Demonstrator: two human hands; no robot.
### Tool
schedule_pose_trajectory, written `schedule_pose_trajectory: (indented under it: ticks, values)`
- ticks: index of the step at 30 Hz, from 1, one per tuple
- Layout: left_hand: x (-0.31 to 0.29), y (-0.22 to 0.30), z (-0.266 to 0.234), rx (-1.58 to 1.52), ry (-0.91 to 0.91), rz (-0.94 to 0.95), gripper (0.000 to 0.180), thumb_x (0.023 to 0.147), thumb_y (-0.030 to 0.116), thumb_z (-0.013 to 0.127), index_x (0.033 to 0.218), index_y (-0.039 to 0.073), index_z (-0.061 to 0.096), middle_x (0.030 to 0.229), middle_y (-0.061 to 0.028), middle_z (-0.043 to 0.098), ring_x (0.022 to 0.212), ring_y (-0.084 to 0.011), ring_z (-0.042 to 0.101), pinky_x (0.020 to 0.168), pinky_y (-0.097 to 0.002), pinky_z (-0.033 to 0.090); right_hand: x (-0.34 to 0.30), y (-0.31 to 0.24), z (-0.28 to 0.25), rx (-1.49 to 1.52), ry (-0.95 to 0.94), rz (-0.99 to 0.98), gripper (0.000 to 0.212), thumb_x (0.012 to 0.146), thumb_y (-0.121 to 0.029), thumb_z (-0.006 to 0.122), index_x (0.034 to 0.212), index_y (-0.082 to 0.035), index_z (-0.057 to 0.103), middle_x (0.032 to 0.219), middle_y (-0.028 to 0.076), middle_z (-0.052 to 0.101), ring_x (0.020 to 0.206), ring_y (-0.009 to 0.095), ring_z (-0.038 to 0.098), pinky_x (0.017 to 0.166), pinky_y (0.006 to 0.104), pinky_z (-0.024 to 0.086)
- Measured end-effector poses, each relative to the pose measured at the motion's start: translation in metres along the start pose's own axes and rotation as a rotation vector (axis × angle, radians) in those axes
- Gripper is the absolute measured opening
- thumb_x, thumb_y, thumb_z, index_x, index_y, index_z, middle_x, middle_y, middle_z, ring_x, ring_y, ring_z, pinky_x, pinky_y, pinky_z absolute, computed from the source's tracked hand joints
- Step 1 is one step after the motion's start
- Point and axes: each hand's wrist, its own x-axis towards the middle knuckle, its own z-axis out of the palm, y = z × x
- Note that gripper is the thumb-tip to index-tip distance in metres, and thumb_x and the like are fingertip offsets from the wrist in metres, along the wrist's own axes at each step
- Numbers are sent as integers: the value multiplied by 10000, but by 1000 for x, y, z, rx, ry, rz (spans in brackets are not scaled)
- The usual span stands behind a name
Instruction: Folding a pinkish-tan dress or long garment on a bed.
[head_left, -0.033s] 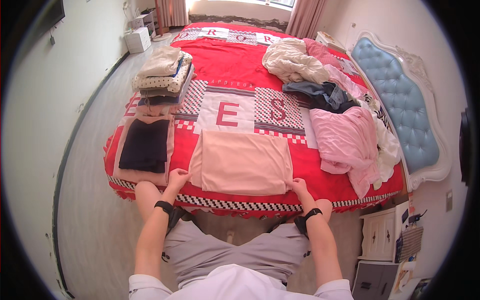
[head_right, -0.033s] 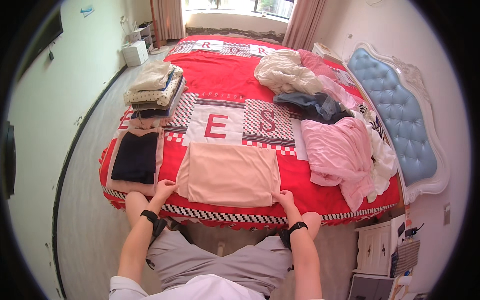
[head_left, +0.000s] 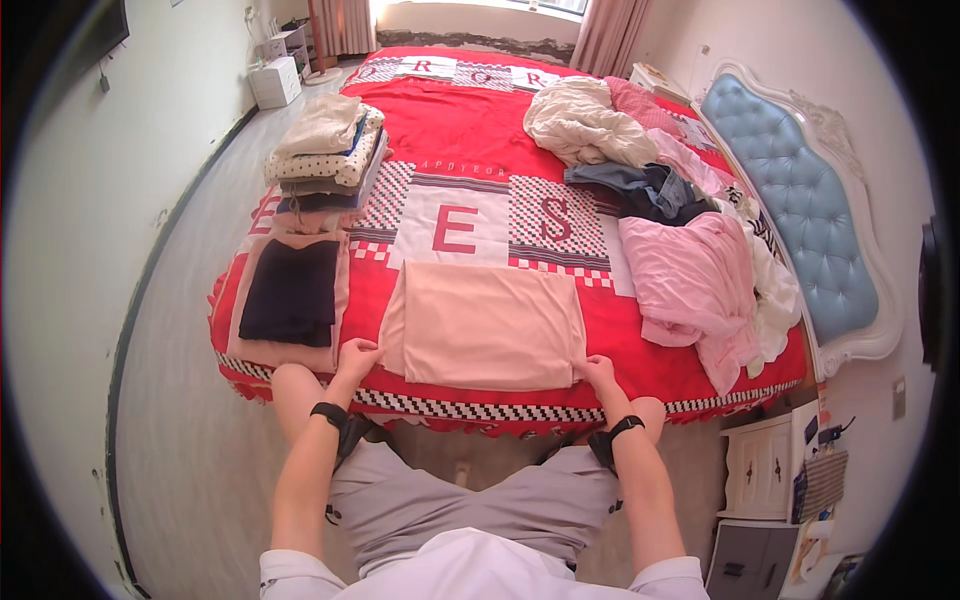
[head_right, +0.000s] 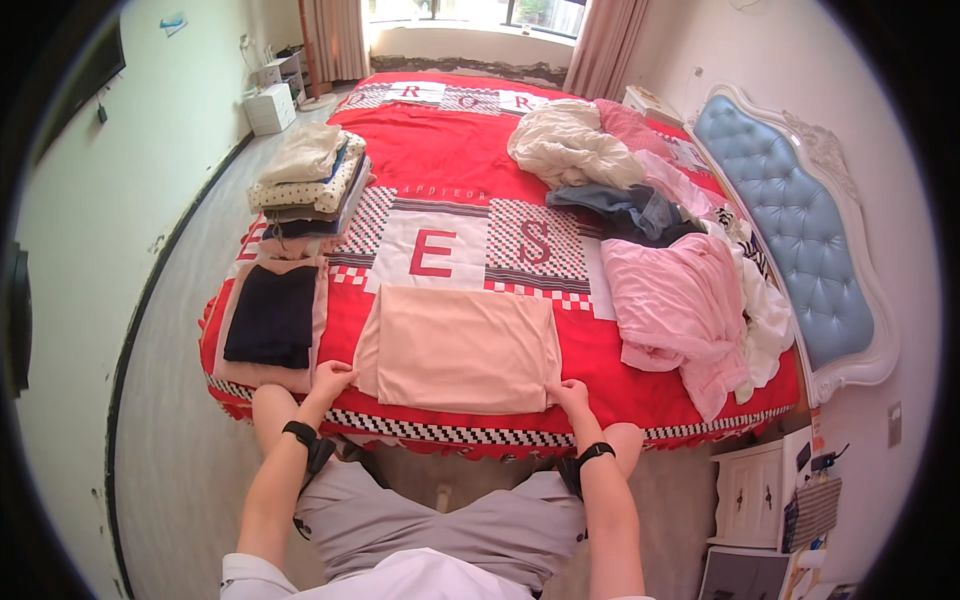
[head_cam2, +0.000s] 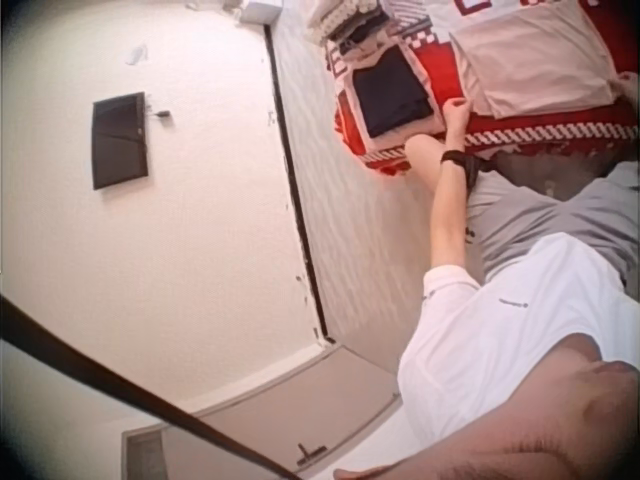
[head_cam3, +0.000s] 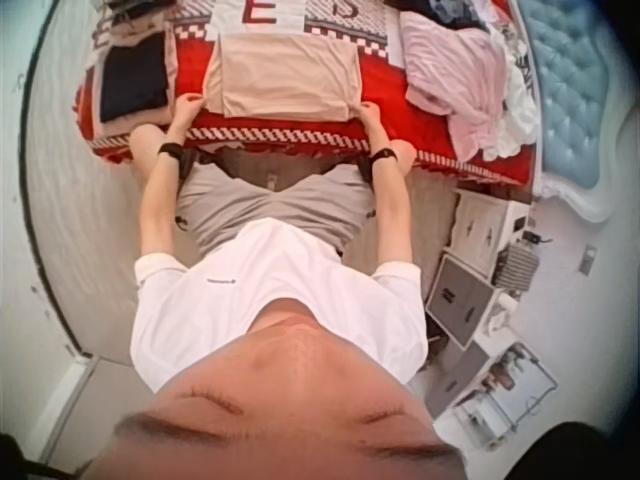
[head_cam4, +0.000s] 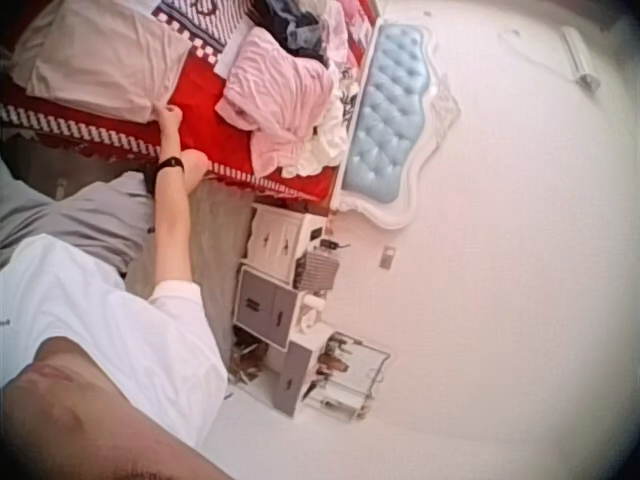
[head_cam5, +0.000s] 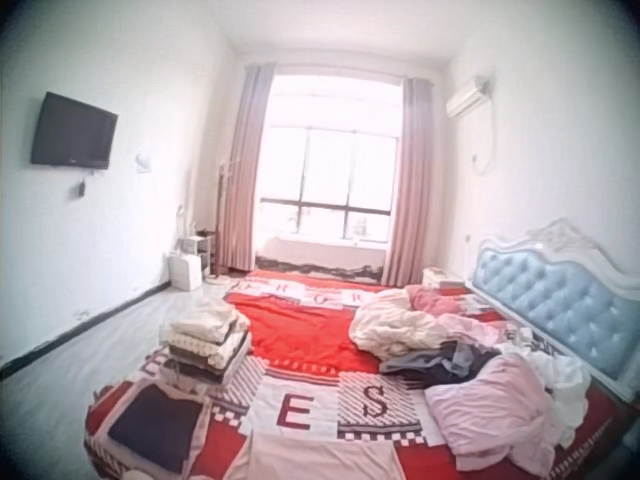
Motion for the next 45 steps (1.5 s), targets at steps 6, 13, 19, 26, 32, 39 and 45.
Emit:
schedule_pose_trajectory:
  ticks: [6, 13, 19, 26, 32, 39, 45]
  values:
    - [-9, -3, 3, -122, -39, -117, 251, 770, 111, 765, 948, -32, 659, 807, -105, 694, 666, -179, 662, 591, -271, 536, -10, -8, 1, 180, 82, 69, 337, 726, -210, 837, 907, -7, 638, 850, 85, 671, 724, 158, 639, 623, 281, 513]
    - [-8, -1, 1, -281, -73, -185, 188, 807, 85, 692, 948, -34, 656, 847, -97, 677, 722, -180, 670, 644, -292, 572, 6, 7, 6, 72, 197, -21, 282, 740, -172, 816, 890, -15, 637, 834, 74, 664, 748, 178, 647, 614, 293, 521]
    - [0, -6, 7, -322, -29, -198, 214, 864, 166, 610, 948, -25, 660, 808, -64, 643, 705, -177, 652, 644, -329, 582, 5, 17, 10, 204, 170, -173, 295, 759, -178, 798, 936, 7, 652, 882, 70, 675, 803, 160, 636, 682, 295, 504]
    - [-1, -4, 7, -338, 18, -199, 252, 878, 203, 583, 926, -35, 651, 779, -43, 633, 704, -169, 646, 620, -340, 584, 1, 8, 8, 231, 75, -51, 336, 800, -224, 767, 1009, 14, 653, 953, 69, 687, 818, 142, 631, 734, 289, 493]
    - [0, -6, 14, -32, 261, 49, 272, 846, 239, 676, 881, -27, 637, 773, -134, 651, 695, -227, 642, 683, -367, 544, 2, 9, 11, 279, 84, -98, 334, 797, -223, 769, 1004, 0, 631, 932, 53, 670, 818, 139, 610, 732, 302, 488]
    - [-30, 57, 24, 174, 193, 379, 403, 792, 330, 771, 832, -35, 604, 766, -135, 660, 706, -221, 656, 653, -336, 526, -3, 1, 23, -132, 711, -498, 346, 781, -178, 780, 1028, -23, 594, 870, 74, 646, 780, 178, 618, 715, 294, 499]
    - [-39, 66, 47, 287, -205, -6, 522, 727, 448, 795, 819, -49, 663, 774, -169, 693, 694, -222, 680, 642, -339, 529, -20, -18, 17, 166, -60, -89, 290, 818, -243, 779, 913, 5, 663, 777, 51, 668, 633, 112, 622, 515, 249, 499]
